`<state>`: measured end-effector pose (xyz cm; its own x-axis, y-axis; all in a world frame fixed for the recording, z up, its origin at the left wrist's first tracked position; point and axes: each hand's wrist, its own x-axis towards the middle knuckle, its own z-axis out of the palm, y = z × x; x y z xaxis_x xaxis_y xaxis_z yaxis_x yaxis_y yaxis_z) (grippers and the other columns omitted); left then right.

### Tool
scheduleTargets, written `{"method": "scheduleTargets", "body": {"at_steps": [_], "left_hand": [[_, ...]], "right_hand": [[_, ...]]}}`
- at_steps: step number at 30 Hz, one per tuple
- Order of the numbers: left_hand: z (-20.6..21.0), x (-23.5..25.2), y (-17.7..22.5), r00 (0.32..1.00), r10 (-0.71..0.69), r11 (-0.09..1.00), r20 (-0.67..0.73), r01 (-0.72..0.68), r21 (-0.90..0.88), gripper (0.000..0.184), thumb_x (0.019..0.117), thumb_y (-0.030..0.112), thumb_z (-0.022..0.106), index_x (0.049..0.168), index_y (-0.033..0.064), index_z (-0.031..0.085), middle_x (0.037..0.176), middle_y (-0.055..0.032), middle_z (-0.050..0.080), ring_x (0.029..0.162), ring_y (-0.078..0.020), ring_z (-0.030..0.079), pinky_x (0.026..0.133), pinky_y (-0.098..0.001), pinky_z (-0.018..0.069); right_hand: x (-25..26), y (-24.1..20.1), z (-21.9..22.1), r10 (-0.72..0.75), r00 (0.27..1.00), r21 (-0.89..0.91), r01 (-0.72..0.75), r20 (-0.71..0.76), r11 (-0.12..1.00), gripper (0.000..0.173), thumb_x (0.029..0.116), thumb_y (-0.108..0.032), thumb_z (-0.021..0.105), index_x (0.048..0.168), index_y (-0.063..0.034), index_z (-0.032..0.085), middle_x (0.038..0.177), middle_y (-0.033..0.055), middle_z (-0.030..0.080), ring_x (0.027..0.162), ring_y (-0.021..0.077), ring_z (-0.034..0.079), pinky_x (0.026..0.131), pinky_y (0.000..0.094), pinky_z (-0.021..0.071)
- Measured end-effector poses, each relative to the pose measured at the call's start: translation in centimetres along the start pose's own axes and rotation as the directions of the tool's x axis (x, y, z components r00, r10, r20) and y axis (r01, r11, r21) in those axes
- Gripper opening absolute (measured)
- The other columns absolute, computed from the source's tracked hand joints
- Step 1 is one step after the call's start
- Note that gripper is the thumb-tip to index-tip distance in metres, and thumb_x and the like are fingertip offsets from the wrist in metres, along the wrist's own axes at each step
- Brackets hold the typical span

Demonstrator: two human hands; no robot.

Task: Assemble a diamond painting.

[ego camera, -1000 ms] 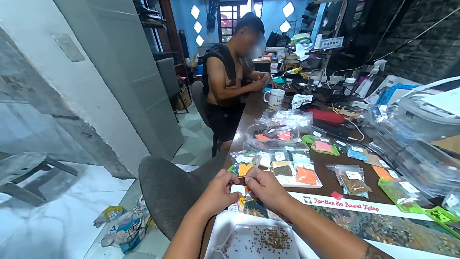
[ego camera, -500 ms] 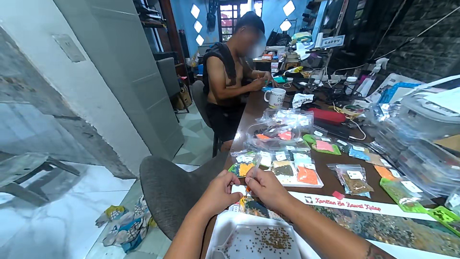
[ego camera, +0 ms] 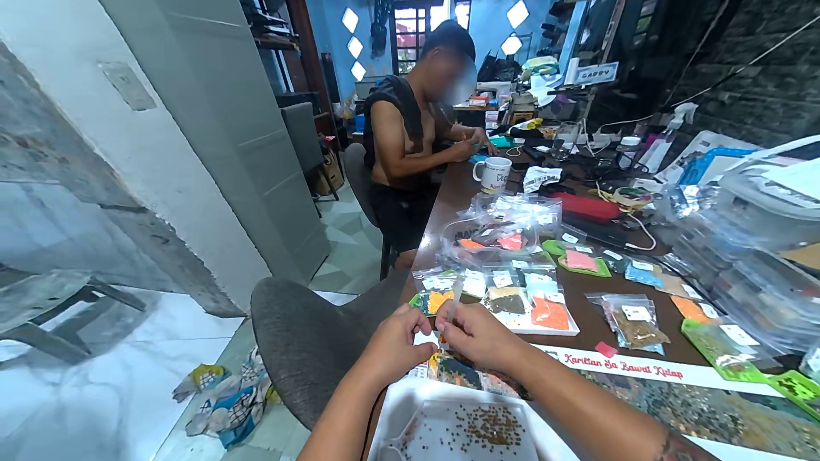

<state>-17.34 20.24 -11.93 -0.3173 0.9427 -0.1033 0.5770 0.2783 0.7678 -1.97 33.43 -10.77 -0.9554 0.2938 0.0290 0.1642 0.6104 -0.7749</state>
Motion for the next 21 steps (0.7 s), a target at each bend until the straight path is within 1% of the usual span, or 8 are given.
{"method": "scheduleTargets", "body": {"at_steps": [2,4,8,11,13,16,21], "left_hand": [[0.01,0.02,0.15,1.000,-0.011,1.000,0.004,0.011,0.005,0.022,0.0897,0.018,0.076,0.105,0.0051,0.065,0.101,-0.0056,0.054,0.080,-0.0128,0.051,0.073,-0.0294,0.0461],[-0.03,0.01,0.38,1.000,-0.025,1.000,0.013,0.025,0.013,0.022,0.0902,0.017,0.075,0.106,0.0045,0.065,0.103,-0.0061,0.054,0.081,-0.0136,0.052,0.074,-0.0300,0.0464],[-0.15,-0.09,0.38,1.000,-0.008,1.000,0.019,0.008,0.026,0.019,0.0931,0.017,0.070,0.106,0.0048,0.065,0.101,-0.0056,0.054,0.080,-0.0128,0.051,0.073,-0.0291,0.0456],[-0.11,-0.09,0.22,1.000,-0.005,1.000,0.013,0.005,0.006,0.015,0.0944,0.016,0.068,0.104,0.0055,0.065,0.100,-0.0049,0.054,0.080,-0.0122,0.050,0.073,-0.0291,0.0449],[-0.07,-0.06,0.21,1.000,-0.008,1.000,0.010,0.008,0.005,0.016,0.0938,0.018,0.069,0.103,0.0056,0.065,0.100,-0.0046,0.054,0.079,-0.0122,0.050,0.072,-0.0289,0.0449],[-0.01,-0.09,0.32,1.000,-0.012,1.000,0.009,0.012,0.026,0.018,0.0934,0.020,0.069,0.103,0.0057,0.065,0.100,-0.0049,0.054,0.080,-0.0129,0.051,0.073,-0.0302,0.0452],[0.08,-0.07,0.34,1.000,-0.012,0.998,0.006,0.011,0.056,0.022,0.0909,0.024,0.072,0.103,0.0062,0.066,0.099,-0.0049,0.054,0.081,-0.0150,0.051,0.074,-0.0334,0.0450]], "right_hand": [[-0.10,0.24,0.06,-0.025,1.000,-0.005,0.025,0.004,1.000,0.028,0.1059,-0.023,0.045,0.104,-0.0027,0.063,0.079,0.0058,0.058,0.071,0.0125,0.056,0.069,0.0325,0.0480],[-0.23,0.33,0.10,-0.029,1.000,0.016,0.029,-0.004,0.999,0.027,0.1057,-0.022,0.045,0.104,-0.0021,0.064,0.080,0.0061,0.059,0.071,0.0115,0.056,0.070,0.0314,0.0483],[-0.22,0.40,0.18,0.052,0.997,0.139,-0.044,-0.056,0.989,0.026,0.1074,-0.020,0.045,0.102,-0.0015,0.063,0.080,0.0038,0.060,0.071,0.0070,0.059,0.070,0.0263,0.0510],[-0.28,0.39,0.38,0.072,0.993,0.182,-0.054,-0.092,0.982,0.024,0.1068,-0.018,0.046,0.099,-0.0027,0.062,0.078,0.0022,0.059,0.070,0.0058,0.059,0.069,0.0247,0.0511],[-0.25,0.45,0.53,0.081,0.991,0.182,-0.061,-0.106,0.981,0.023,0.1063,-0.019,0.046,0.098,-0.0039,0.062,0.077,0.0014,0.060,0.070,0.0063,0.059,0.069,0.0253,0.0511],[-0.21,0.39,0.62,0.102,0.989,0.165,-0.084,-0.104,0.983,0.024,0.1066,-0.021,0.046,0.100,-0.0044,0.062,0.079,0.0023,0.060,0.071,0.0079,0.060,0.071,0.0277,0.0520],[-0.13,0.11,0.53,0.115,0.990,0.126,-0.105,-0.076,0.986,0.024,0.1066,-0.021,0.046,0.103,-0.0038,0.063,0.079,0.0030,0.060,0.072,0.0087,0.060,0.072,0.0291,0.0526]]}}
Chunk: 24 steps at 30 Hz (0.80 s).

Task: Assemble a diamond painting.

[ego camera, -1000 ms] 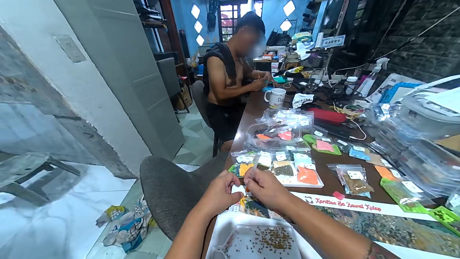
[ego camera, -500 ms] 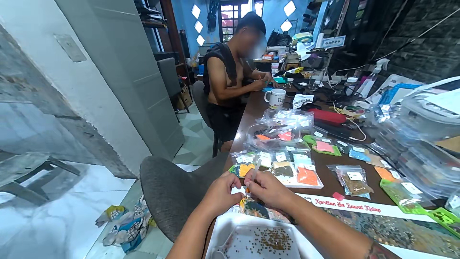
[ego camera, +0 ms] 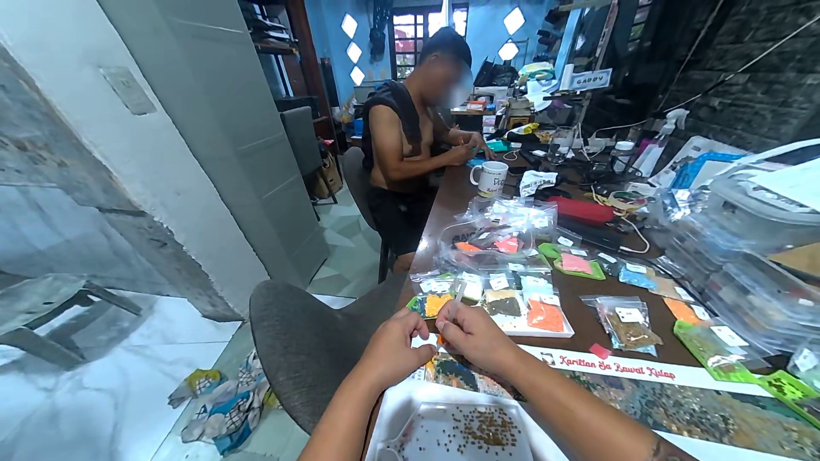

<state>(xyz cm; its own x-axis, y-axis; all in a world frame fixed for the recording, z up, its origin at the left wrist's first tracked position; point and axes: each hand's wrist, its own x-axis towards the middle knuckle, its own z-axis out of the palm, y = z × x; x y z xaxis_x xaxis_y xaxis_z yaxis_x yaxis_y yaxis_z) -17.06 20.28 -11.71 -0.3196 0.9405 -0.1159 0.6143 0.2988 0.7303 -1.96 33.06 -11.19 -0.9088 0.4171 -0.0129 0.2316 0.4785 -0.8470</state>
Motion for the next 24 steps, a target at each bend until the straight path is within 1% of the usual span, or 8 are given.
{"method": "scheduleTargets", "body": {"at_steps": [4,8,12,14,17,20,24], "left_hand": [[-0.06,0.00,0.20,1.000,-0.013,1.000,0.013,0.013,0.006,0.024,0.0902,0.022,0.074,0.105,0.0054,0.065,0.101,-0.0058,0.054,0.083,-0.0160,0.051,0.076,-0.0345,0.0456],[-0.04,-0.02,0.31,1.000,-0.017,1.000,0.015,0.017,0.000,0.024,0.0900,0.020,0.075,0.105,0.0044,0.066,0.103,-0.0073,0.056,0.085,-0.0177,0.053,0.078,-0.0367,0.0464],[-0.04,0.07,0.25,0.999,-0.025,1.000,0.021,0.025,-0.005,0.023,0.0902,0.020,0.075,0.105,0.0051,0.065,0.103,-0.0070,0.055,0.085,-0.0179,0.053,0.078,-0.0366,0.0466],[-0.05,0.07,0.18,1.000,-0.015,1.000,0.022,0.014,0.008,0.019,0.0929,0.018,0.070,0.105,0.0045,0.066,0.103,-0.0076,0.056,0.085,-0.0180,0.053,0.078,-0.0366,0.0469],[-0.17,0.05,0.10,1.000,-0.007,1.000,0.028,0.007,0.001,0.012,0.0969,0.014,0.063,0.104,0.0047,0.065,0.102,-0.0072,0.056,0.084,-0.0162,0.053,0.077,-0.0340,0.0469],[-0.23,0.02,-0.01,1.000,0.005,1.000,0.029,-0.004,-0.013,0.013,0.0956,0.013,0.064,0.105,0.0050,0.065,0.101,-0.0061,0.055,0.082,-0.0142,0.052,0.075,-0.0314,0.0460],[-0.21,0.02,-0.09,1.000,0.011,1.000,0.021,-0.011,-0.019,0.017,0.0944,0.017,0.067,0.106,0.0046,0.065,0.101,-0.0060,0.056,0.082,-0.0141,0.052,0.075,-0.0313,0.0456]], "right_hand": [[-0.02,-0.33,-0.13,0.005,0.999,-0.016,-0.004,0.034,1.000,0.024,0.1070,-0.021,0.045,0.104,-0.0030,0.061,0.080,0.0035,0.058,0.072,0.0093,0.058,0.072,0.0286,0.0505],[0.17,-0.77,-0.65,0.034,0.994,-0.027,-0.031,0.105,0.999,0.025,0.1080,-0.020,0.045,0.108,-0.0006,0.061,0.086,0.0071,0.060,0.077,0.0117,0.060,0.076,0.0313,0.0515],[0.20,-0.71,-0.92,0.022,0.989,-0.025,-0.019,0.143,1.000,0.027,0.1086,-0.020,0.044,0.111,0.0003,0.061,0.089,0.0080,0.061,0.079,0.0115,0.060,0.077,0.0306,0.0512],[0.18,-0.52,-0.93,0.018,0.990,-0.007,-0.017,0.137,1.000,0.027,0.1088,-0.020,0.044,0.111,-0.0005,0.061,0.088,0.0067,0.060,0.078,0.0099,0.059,0.076,0.0291,0.0509],[0.06,-0.13,-0.80,0.007,0.996,0.064,-0.012,0.088,0.998,0.025,0.1083,-0.019,0.044,0.107,-0.0014,0.062,0.084,0.0033,0.059,0.074,0.0065,0.058,0.072,0.0254,0.0504],[-0.14,0.03,-0.66,-0.007,0.999,0.104,0.002,0.050,0.995,0.023,0.1076,-0.018,0.045,0.103,-0.0024,0.061,0.081,0.0017,0.059,0.072,0.0048,0.058,0.070,0.0232,0.0499],[-0.28,-0.02,-0.47,-0.002,0.999,0.093,-0.002,0.035,0.996,0.023,0.1076,-0.018,0.045,0.104,-0.0022,0.061,0.081,0.0017,0.058,0.072,0.0053,0.058,0.071,0.0239,0.0494]]}}
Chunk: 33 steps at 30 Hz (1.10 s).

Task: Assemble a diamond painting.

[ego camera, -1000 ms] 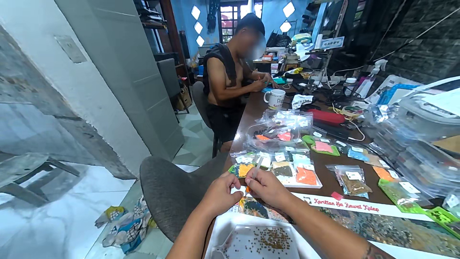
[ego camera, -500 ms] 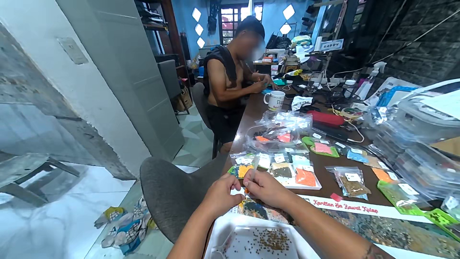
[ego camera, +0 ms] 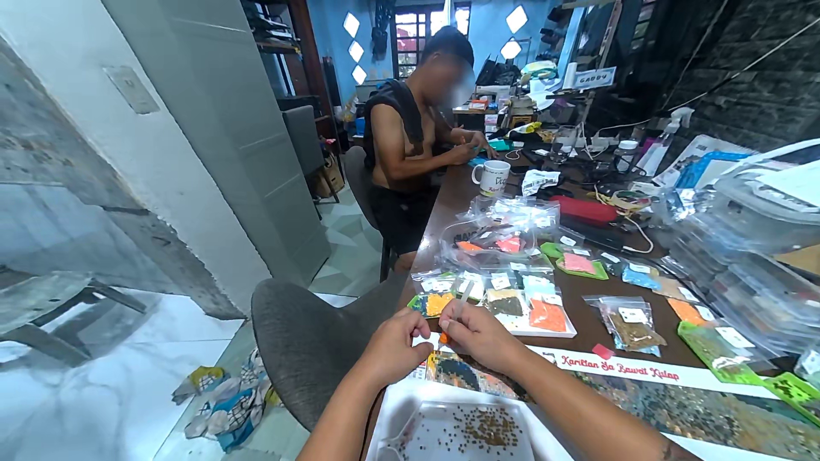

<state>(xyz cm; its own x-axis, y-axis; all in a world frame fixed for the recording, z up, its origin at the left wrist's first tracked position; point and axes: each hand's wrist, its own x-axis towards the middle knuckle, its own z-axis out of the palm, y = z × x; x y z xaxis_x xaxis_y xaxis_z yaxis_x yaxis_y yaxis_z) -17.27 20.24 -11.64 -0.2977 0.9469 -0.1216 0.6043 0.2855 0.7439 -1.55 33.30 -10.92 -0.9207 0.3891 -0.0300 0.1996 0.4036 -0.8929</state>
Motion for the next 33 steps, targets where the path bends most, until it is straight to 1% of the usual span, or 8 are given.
{"method": "scheduleTargets", "body": {"at_steps": [6,9,15,20,24,28,33], "left_hand": [[0.1,0.0,0.0,1.000,-0.002,1.000,-0.010,0.002,0.002,0.018,0.0936,0.018,0.069,0.104,0.0048,0.065,0.100,-0.0056,0.055,0.081,-0.0139,0.051,0.074,-0.0309,0.0455],[0.1,0.1,0.1,1.000,-0.013,1.000,-0.008,0.013,0.006,0.018,0.0928,0.019,0.070,0.104,0.0053,0.065,0.100,-0.0053,0.055,0.081,-0.0139,0.052,0.074,-0.0313,0.0458],[0.1,0.1,0.3,1.000,-0.029,1.000,0.000,0.029,0.012,0.021,0.0928,0.018,0.072,0.107,0.0038,0.066,0.103,-0.0075,0.057,0.085,-0.0168,0.054,0.077,-0.0352,0.0472],[0.2,0.1,0.4,0.999,-0.037,0.999,0.000,0.037,0.013,0.020,0.0920,0.017,0.072,0.106,0.0043,0.066,0.104,-0.0072,0.057,0.086,-0.0167,0.054,0.078,-0.0353,0.0476],[0.2,0.1,0.3,0.999,-0.039,0.999,-0.003,0.039,0.008,0.019,0.0921,0.018,0.072,0.105,0.0055,0.066,0.103,-0.0059,0.057,0.084,-0.0157,0.053,0.077,-0.0347,0.0472],[0.2,0.1,0.3,0.999,-0.033,0.999,-0.003,0.033,0.020,0.019,0.0924,0.018,0.071,0.105,0.0050,0.066,0.102,-0.0064,0.057,0.084,-0.0158,0.053,0.077,-0.0342,0.0471],[0.2,0.1,0.4,0.999,-0.042,0.999,-0.004,0.042,0.016,0.018,0.0923,0.018,0.072,0.104,0.0056,0.066,0.102,-0.0059,0.056,0.083,-0.0153,0.053,0.077,-0.0336,0.0470]], "right_hand": [[-0.1,0.1,0.2,-0.004,1.000,-0.014,0.003,-0.022,1.000,0.023,0.1075,-0.019,0.045,0.103,-0.0034,0.062,0.080,0.0007,0.059,0.072,0.0043,0.057,0.070,0.0234,0.0491],[-0.1,0.2,0.2,-0.014,1.000,-0.034,0.013,-0.026,0.999,0.024,0.1073,-0.020,0.046,0.104,-0.0034,0.063,0.080,0.0016,0.059,0.072,0.0059,0.058,0.070,0.0251,0.0491],[-0.2,0.4,0.3,-0.031,0.999,-0.066,0.030,-0.025,0.997,0.025,0.1067,-0.020,0.046,0.106,-0.0025,0.064,0.082,0.0032,0.061,0.073,0.0073,0.059,0.072,0.0270,0.0499],[-0.4,0.4,0.4,-0.032,0.999,-0.044,0.031,-0.031,0.999,0.024,0.1070,-0.019,0.046,0.107,-0.0020,0.063,0.083,0.0032,0.062,0.074,0.0065,0.059,0.073,0.0260,0.0503],[-0.4,0.7,0.4,-0.037,0.998,-0.011,0.036,-0.053,0.999,0.023,0.1067,-0.019,0.047,0.104,-0.0033,0.064,0.081,0.0013,0.061,0.072,0.0051,0.058,0.071,0.0247,0.0497],[-0.5,0.8,0.5,-0.074,0.996,-0.054,0.071,-0.046,0.996,0.024,0.1059,-0.020,0.047,0.104,-0.0031,0.064,0.079,0.0014,0.060,0.071,0.0052,0.056,0.070,0.0247,0.0485],[-0.7,1.3,0.9,-0.186,0.981,-0.113,0.180,-0.045,0.977,0.026,0.1053,-0.021,0.047,0.104,-0.0016,0.065,0.078,0.0028,0.059,0.069,0.0058,0.053,0.067,0.0242,0.0462]]}}
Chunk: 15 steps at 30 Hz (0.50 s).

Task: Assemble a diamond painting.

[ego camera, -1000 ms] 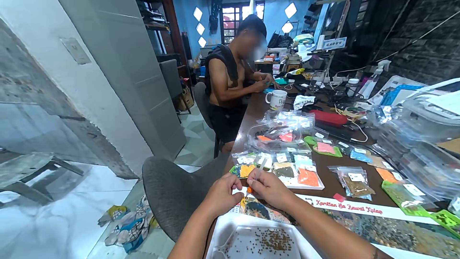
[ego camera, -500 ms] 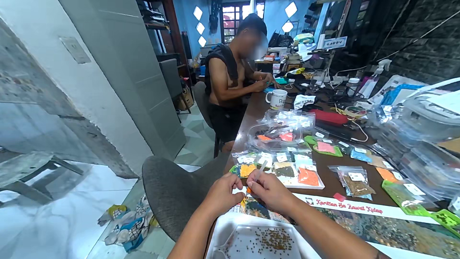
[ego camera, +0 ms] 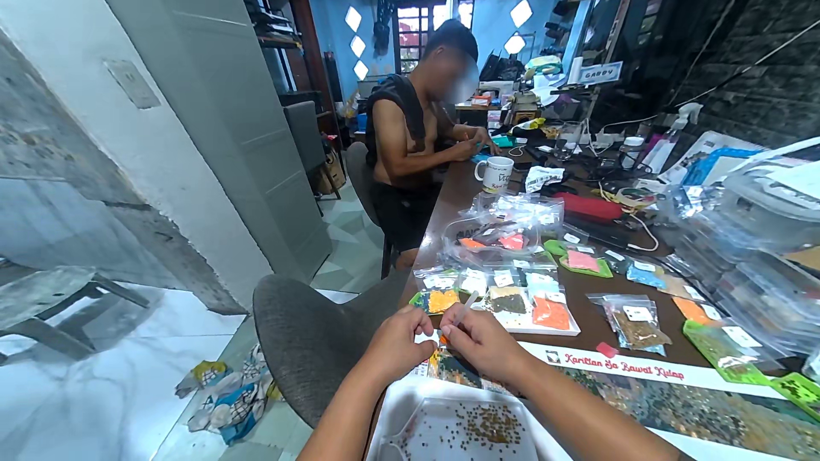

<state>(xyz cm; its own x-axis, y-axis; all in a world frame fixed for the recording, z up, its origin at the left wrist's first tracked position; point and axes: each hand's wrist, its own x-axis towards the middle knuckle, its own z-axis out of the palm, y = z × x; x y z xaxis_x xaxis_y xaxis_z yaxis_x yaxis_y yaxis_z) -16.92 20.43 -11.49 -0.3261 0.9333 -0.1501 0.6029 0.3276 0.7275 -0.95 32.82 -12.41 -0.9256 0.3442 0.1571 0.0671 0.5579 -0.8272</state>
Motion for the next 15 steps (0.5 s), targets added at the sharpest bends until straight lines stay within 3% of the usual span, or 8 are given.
{"method": "scheduleTargets", "body": {"at_steps": [4,9,15], "left_hand": [[-0.02,-0.04,0.06,1.000,0.002,1.000,0.000,-0.002,0.010,0.019,0.0921,0.018,0.072,0.105,0.0050,0.066,0.102,-0.0064,0.057,0.084,-0.0160,0.054,0.077,-0.0346,0.0471],[0.03,-0.07,-0.02,1.000,0.010,1.000,-0.003,-0.010,0.027,0.019,0.0933,0.019,0.070,0.106,0.0048,0.066,0.103,-0.0070,0.057,0.085,-0.0171,0.055,0.078,-0.0358,0.0479],[0.10,-0.12,-0.05,1.000,0.014,1.000,-0.007,-0.013,0.026,0.022,0.0919,0.022,0.072,0.105,0.0049,0.066,0.101,-0.0070,0.057,0.084,-0.0175,0.054,0.078,-0.0369,0.0470]], "right_hand": [[-0.02,-0.14,0.10,-0.006,1.000,-0.002,0.006,-0.006,1.000,0.026,0.1059,-0.020,0.047,0.105,-0.0010,0.065,0.079,0.0040,0.059,0.070,0.0062,0.054,0.069,0.0237,0.0472],[0.00,-0.32,-0.16,0.096,0.995,0.070,-0.095,-0.009,0.993,0.024,0.1069,-0.019,0.047,0.107,-0.0015,0.064,0.081,0.0030,0.061,0.071,0.0061,0.057,0.071,0.0247,0.0505],[-0.01,-0.52,-0.14,0.118,0.993,0.082,-0.115,-0.028,0.990,0.023,0.1067,-0.018,0.047,0.104,-0.0024,0.063,0.079,0.0012,0.059,0.069,0.0043,0.056,0.069,0.0228,0.0487]]}}
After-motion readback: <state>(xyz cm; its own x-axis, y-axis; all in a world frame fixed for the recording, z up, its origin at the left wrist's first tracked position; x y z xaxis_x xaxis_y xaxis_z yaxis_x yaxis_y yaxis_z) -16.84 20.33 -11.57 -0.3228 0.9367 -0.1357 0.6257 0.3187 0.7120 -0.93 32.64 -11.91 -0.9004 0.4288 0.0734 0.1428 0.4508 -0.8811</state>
